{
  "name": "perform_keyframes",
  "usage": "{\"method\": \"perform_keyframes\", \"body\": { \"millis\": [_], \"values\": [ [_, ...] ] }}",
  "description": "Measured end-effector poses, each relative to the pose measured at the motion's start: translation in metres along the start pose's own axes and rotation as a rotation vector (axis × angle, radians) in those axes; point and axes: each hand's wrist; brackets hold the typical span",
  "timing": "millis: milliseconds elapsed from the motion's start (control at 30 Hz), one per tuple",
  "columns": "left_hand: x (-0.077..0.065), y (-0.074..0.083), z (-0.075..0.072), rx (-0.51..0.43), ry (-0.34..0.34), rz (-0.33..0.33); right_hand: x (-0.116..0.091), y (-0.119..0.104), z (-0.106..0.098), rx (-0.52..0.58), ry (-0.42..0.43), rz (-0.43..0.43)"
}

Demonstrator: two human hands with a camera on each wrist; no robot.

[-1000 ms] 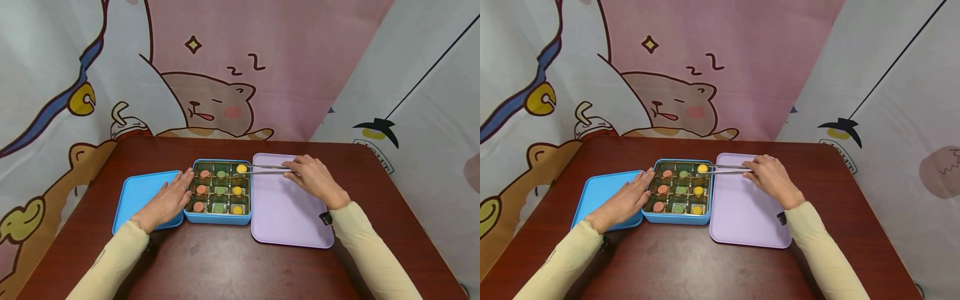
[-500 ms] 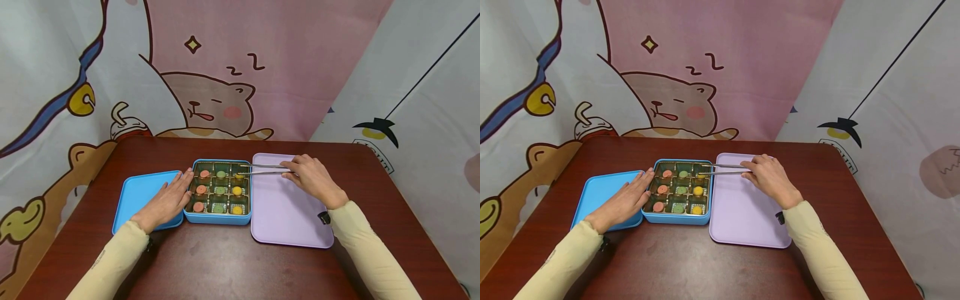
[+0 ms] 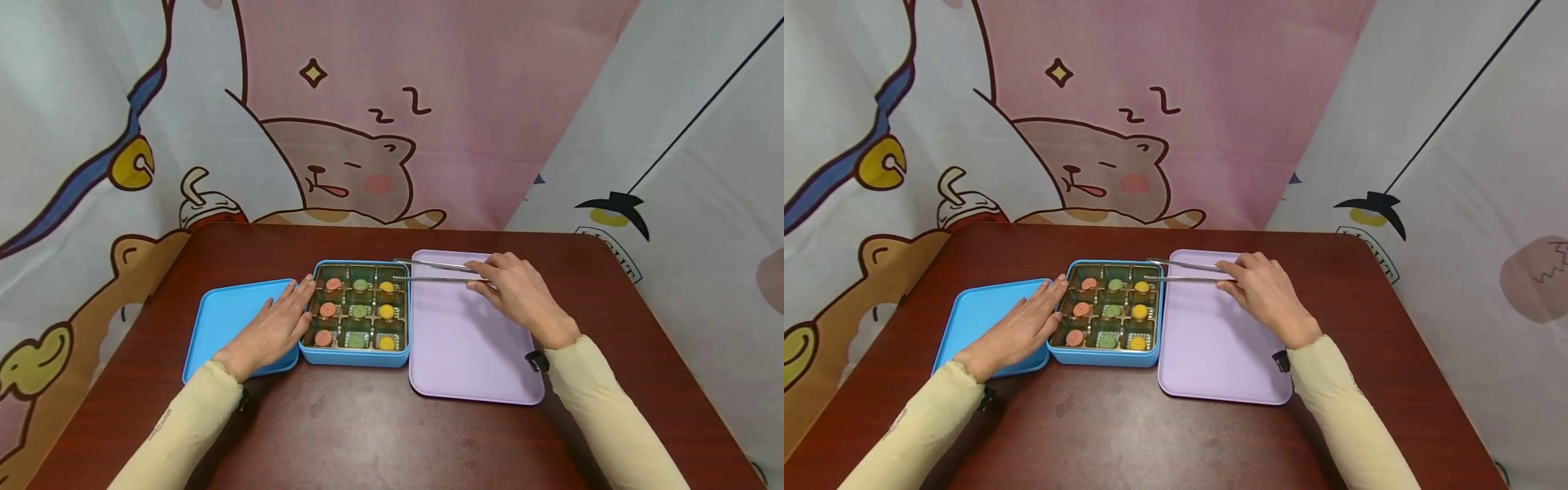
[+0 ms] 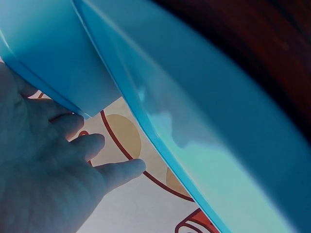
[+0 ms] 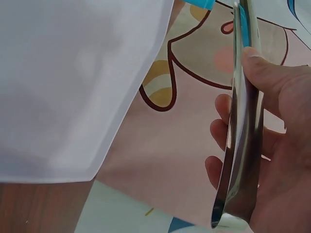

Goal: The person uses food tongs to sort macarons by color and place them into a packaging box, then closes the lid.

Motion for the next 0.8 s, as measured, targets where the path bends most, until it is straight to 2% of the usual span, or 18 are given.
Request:
{"method": "perform_keyframes", "body": {
  "millis": [233, 367, 633, 800],
  "values": [
    [0.001, -0.001, 0.001, -0.001, -0.001, 0.003, -0.031, 0.004, -0.008, 0.037, 0.076, 0.044],
    [0.000, -0.001, 0.000, 0.006, -0.002, 0.003, -0.053, 0.007, -0.011, 0.067, 0.098, 0.098],
    [-0.002, -0.002, -0.001, 0.001, -0.001, 0.001, -0.100, 0.018, -0.012, 0.105, 0.090, 0.190],
    [-0.002, -0.002, 0.000, 0.004, 0.001, 0.010, -0.131, 0.027, -0.011, 0.138, 0.058, 0.291]
  ]
}}
Point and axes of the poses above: each hand's wrist, its own x-axis towards the middle knuckle, its own z-axis out of the palm, y = z × x, and after that the axes turned 13 degrees about -y, right-handed
